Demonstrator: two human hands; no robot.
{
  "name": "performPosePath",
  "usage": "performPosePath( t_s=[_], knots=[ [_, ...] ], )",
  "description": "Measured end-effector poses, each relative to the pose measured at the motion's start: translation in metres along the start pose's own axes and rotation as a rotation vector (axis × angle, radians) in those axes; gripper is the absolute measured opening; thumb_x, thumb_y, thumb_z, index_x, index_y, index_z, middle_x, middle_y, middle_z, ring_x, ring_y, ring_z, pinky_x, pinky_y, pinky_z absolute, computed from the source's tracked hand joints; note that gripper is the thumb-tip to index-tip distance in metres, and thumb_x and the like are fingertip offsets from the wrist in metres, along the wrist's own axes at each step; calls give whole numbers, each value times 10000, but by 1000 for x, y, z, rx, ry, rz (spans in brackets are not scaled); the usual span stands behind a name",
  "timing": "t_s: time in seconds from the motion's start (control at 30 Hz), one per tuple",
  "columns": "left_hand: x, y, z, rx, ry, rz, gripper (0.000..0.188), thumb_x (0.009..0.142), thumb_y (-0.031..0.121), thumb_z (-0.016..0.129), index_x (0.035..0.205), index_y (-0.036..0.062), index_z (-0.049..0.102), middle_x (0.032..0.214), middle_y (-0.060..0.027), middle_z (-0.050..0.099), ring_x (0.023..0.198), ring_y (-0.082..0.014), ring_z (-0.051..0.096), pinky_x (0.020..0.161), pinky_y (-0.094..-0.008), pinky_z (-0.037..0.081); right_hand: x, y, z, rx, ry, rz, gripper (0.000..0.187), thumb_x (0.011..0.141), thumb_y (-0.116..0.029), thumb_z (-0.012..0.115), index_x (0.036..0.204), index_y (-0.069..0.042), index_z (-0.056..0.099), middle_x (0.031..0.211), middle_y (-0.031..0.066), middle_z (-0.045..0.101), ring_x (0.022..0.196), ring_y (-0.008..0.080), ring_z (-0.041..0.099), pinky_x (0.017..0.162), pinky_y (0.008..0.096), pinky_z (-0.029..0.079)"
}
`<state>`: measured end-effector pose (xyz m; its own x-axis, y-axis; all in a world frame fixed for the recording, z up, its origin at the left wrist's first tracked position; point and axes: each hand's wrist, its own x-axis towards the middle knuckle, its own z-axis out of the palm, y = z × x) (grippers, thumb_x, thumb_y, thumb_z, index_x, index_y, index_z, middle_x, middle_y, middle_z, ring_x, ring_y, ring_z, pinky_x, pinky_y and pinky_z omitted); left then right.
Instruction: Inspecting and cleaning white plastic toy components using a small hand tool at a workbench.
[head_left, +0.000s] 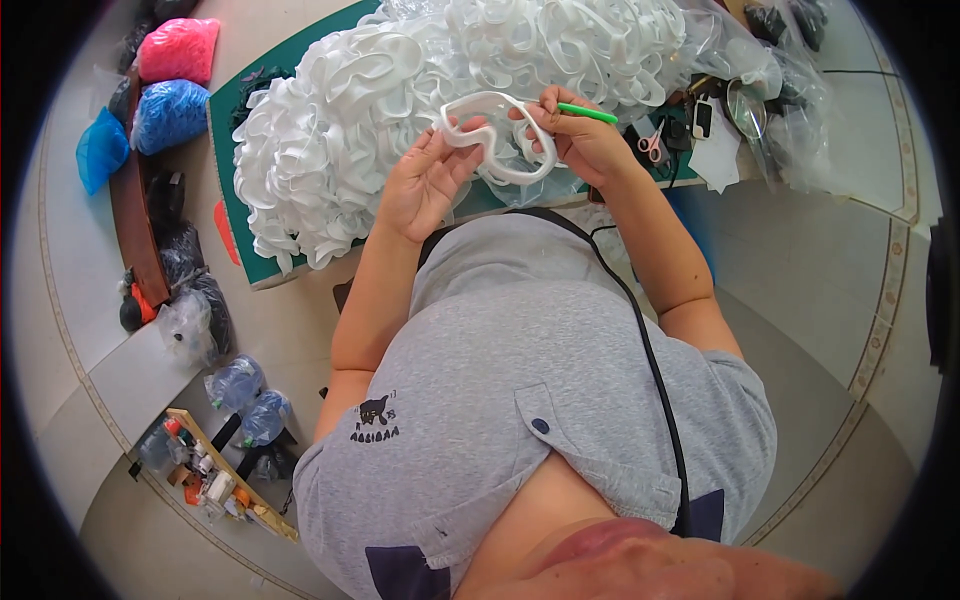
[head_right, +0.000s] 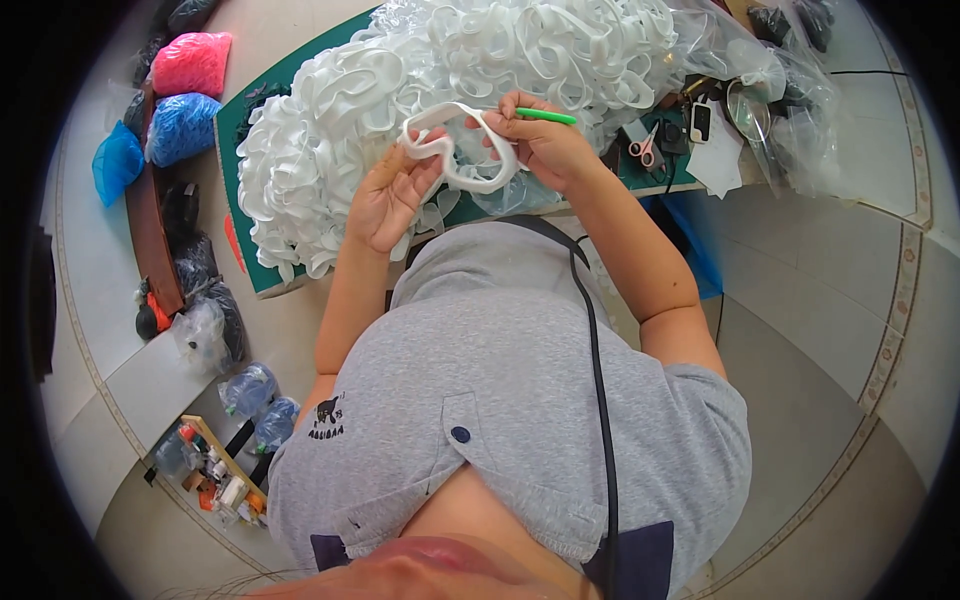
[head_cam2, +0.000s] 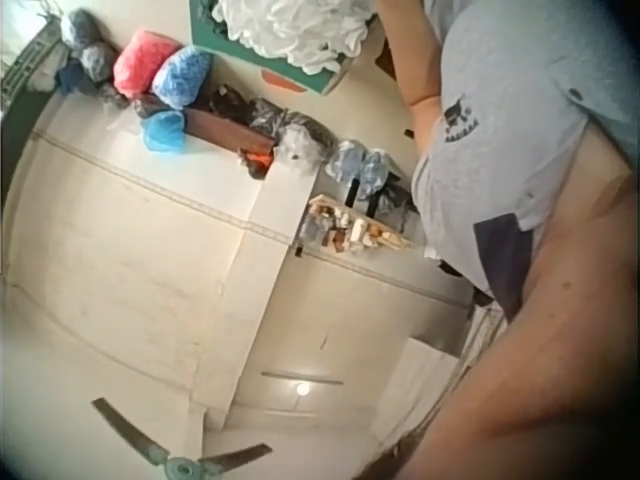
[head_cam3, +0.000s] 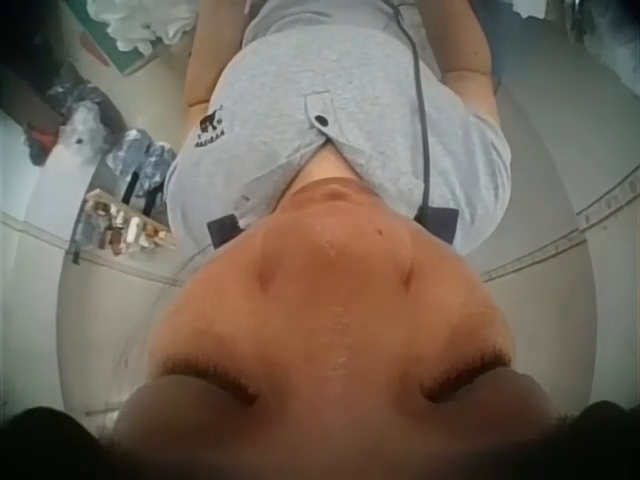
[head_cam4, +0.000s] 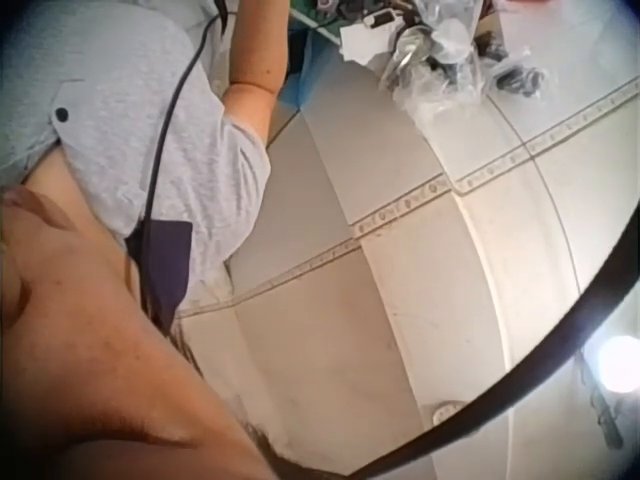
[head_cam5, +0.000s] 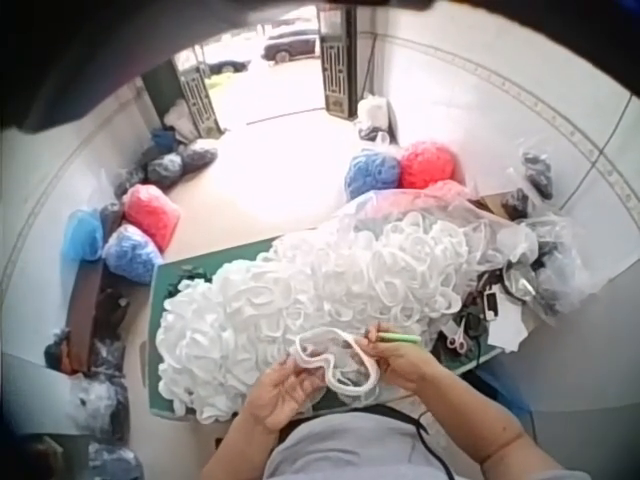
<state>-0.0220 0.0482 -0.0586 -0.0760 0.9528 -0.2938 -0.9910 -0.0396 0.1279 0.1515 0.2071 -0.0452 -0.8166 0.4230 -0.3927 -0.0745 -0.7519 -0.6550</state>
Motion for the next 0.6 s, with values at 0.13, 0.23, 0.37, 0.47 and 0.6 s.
performPosePath(
  t_s=[0.13,0.23,0.37,0.47,0.6],
  knots=[
    [7,-6,3,880,110,122,379,926,159,550,1274,46,453,1330,-162,458,1254,-308,436,1031,-449,394,26,-21,0,-713,50,-601,110,860,51,548,823,-45,508,946,73,651,834,132,619,720,253,473],
    [18,-8,-43,1485,129,180,511,858,193,640,1325,138,440,1348,-150,446,1280,-313,389,1048,-440,335,65,-43,-32,-1082,203,-1027,171,734,116,518,830,-19,560,828,76,654,702,154,614,648,263,480],
    [21,-12,-89,2509,325,590,546,778,126,685,1279,124,469,1290,-171,465,1228,-333,419,1036,-420,335,90,-66,-116,-1245,858,-931,135,739,19,608,854,-50,619,837,93,667,727,266,638,667,338,496],
    [12,-1,-119,2641,473,658,546,745,78,689,1250,119,484,1241,-172,479,1176,-340,442,997,-416,361,83,-67,-118,-1416,921,-1200,124,790,-66,651,909,-67,621,1044,78,668,906,290,614,783,355,486],
    [-1,11,-154,2447,316,708,450,744,65,668,1166,99,514,1101,-168,527,1011,-343,516,857,-421,433,75,-39,-106,-1767,515,-1125,139,806,-86,657,940,-88,619,1084,75,661,976,275,586,824,357,473]
  ],
)
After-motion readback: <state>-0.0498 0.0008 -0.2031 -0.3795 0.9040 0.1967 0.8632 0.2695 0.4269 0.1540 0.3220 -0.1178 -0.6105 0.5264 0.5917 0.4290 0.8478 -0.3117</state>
